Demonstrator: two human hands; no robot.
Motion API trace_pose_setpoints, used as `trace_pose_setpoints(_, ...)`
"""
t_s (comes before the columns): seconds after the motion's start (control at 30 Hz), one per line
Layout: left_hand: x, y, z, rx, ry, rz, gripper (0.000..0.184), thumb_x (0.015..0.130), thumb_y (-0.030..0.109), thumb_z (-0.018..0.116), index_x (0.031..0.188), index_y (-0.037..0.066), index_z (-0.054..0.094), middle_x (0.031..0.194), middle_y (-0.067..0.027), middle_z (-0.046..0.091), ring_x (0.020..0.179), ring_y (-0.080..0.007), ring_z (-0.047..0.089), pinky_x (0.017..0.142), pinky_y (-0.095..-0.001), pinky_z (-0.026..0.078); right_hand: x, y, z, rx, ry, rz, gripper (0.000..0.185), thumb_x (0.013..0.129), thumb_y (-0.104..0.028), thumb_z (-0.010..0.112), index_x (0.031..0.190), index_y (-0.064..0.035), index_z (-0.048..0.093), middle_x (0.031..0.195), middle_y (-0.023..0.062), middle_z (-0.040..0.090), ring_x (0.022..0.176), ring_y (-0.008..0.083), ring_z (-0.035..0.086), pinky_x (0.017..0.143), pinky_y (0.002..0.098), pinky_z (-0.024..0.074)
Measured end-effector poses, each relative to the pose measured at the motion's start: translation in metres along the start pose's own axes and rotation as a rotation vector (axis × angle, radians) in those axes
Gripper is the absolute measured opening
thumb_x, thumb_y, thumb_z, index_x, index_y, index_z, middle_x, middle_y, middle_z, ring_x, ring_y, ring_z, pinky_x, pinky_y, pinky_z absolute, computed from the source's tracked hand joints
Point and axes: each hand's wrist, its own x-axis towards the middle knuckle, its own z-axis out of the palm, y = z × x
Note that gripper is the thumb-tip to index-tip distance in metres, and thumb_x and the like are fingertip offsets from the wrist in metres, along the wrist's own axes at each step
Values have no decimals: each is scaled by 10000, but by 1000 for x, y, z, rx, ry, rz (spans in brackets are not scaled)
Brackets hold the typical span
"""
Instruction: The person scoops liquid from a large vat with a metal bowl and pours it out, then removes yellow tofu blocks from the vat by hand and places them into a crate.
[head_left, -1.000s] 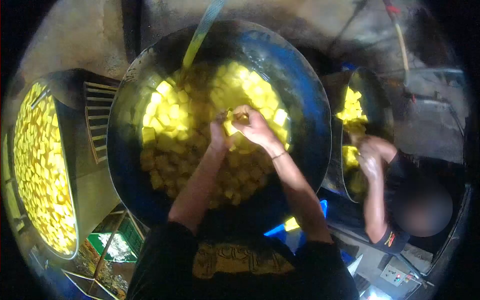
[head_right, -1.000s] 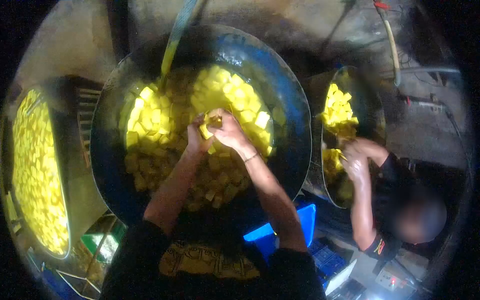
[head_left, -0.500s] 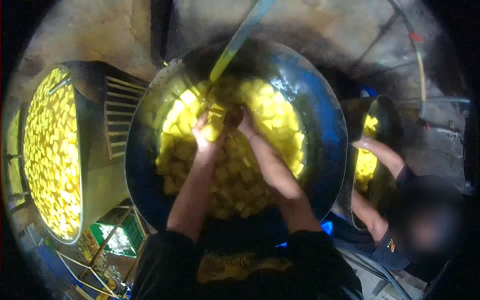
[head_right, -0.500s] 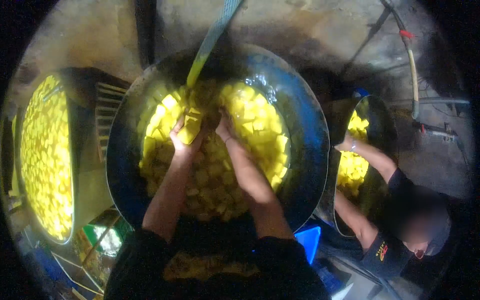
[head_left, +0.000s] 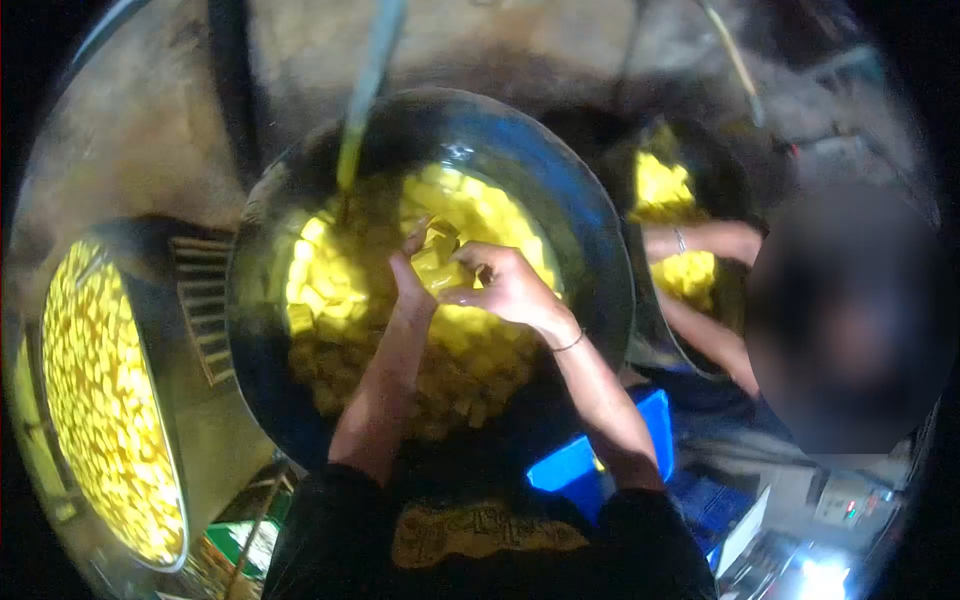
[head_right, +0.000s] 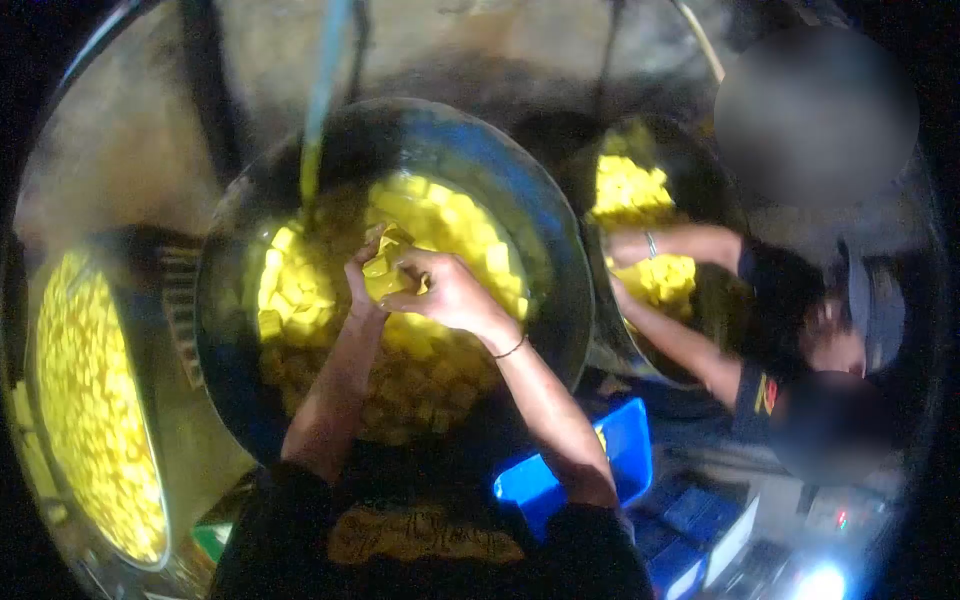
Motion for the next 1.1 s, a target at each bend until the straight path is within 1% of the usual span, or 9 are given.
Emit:
trace_pose_setpoints(0.1, -16, -28, 75, 171, 52, -141, 427, 947, 351, 428, 1179, 2, 513, 1025, -95, 605, 892, -195, 612, 732, -296, 541, -33, 11, -18, -474, 206, 6, 741, 617, -342, 830, 1251, -106, 527, 1309, 233, 448, 1184, 340, 466, 956, 496, 387)
trace_pose_setpoints(0.23, -36, -88, 131, -165, -270, -491, 462, 940, 462, 445, 1126, 42, 482, 987, -99, 581, 879, -197, 604, 733, -306, 539, -114, 17, -54, -264, 217, -36, 836, 612, -339, 817, 1336, -145, 446, 1300, 186, 417, 1250, 357, 369, 1046, 486, 318)
trace_pose_setpoints(0.3, -77, -110, 197, -159, -18, -504, 559, 907, 631, 402, 1080, 101, 452, 937, -67, 573, 795, -174, 605, 711, -314, 536, -165, 4, -79, 0, 207, -12, 764, 617, -304, 809, 1287, -120, 493, 1272, 164, 432, 1233, 337, 378, 1047, 443, 326)
trace_pose_setpoints(0.33, -84, -129, 178, -210, -445, -619, 729, 909, 665, 320, 1333, 81, 420, 1244, -89, 527, 1012, -213, 592, 833, -385, 511, -196, -4, -87, 118, 280, -44, 701, 611, -260, 802, 1241, -101, 538, 1267, 142, 440, 1227, 310, 380, 1041, 415, 336)
trace_pose_setpoints(0.47, -172, -177, 255, 453, -127, -832, 843, 898, 684, 317, 1447, 48, 247, 1325, -126, 462, 1146, -229, 514, 965, -366, 430, -340, -22, -74, 667, 623, 290, 688, 603, -286, 771, 1215, -59, 551, 1315, 123, 443, 1221, 257, 441, 1001, 382, 389)
trace_pose_setpoints(0.67, -172, -182, 198, 1727, -761, 37, 765, 831, 386, 683, 1403, 35, 315, 1443, -257, 263, 1350, -367, 264, 1087, -448, 269, -507, 103, 94, 1361, 1216, 722, 549, 835, -213, 639, 1304, -8, 443, 1169, 113, 574, 1023, 206, 597, 888, 298, 497)
trace_pose_setpoints(0.83, -179, -179, 183, 1995, -859, 101, 777, 823, 319, 694, 1424, 37, 291, 1452, -280, 234, 1357, -391, 252, 1115, -456, 235, -529, 258, 228, 1441, 1007, 908, 457, 937, -381, 506, 1273, -70, 505, 1100, 100, 608, 946, 226, 617, 797, 377, 523)
trace_pose_setpoints(0.97, -184, -187, 193, 2107, -780, 158, 826, 760, 122, 743, 1434, 22, 276, 1479, -257, 204, 1373, -407, 231, 1121, -463, 239, -513, 330, 310, 273, 255, 1498, 487, 914, -404, 536, 1263, -67, 508, 997, 140, 641, 897, 180, 630, 755, 348, 525)
trace_pose_setpoints(1.1, -158, -153, 198, 1232, -401, -420, 848, 788, -61, 618, 1480, 72, 147, 1525, -148, 185, 1402, -315, 197, 1070, -416, 343, -521, 320, 319, 238, 52, 1449, 461, 886, -377, 584, 1218, -60, 542, 949, 143, 656, 865, 185, 641, 738, 340, 525)
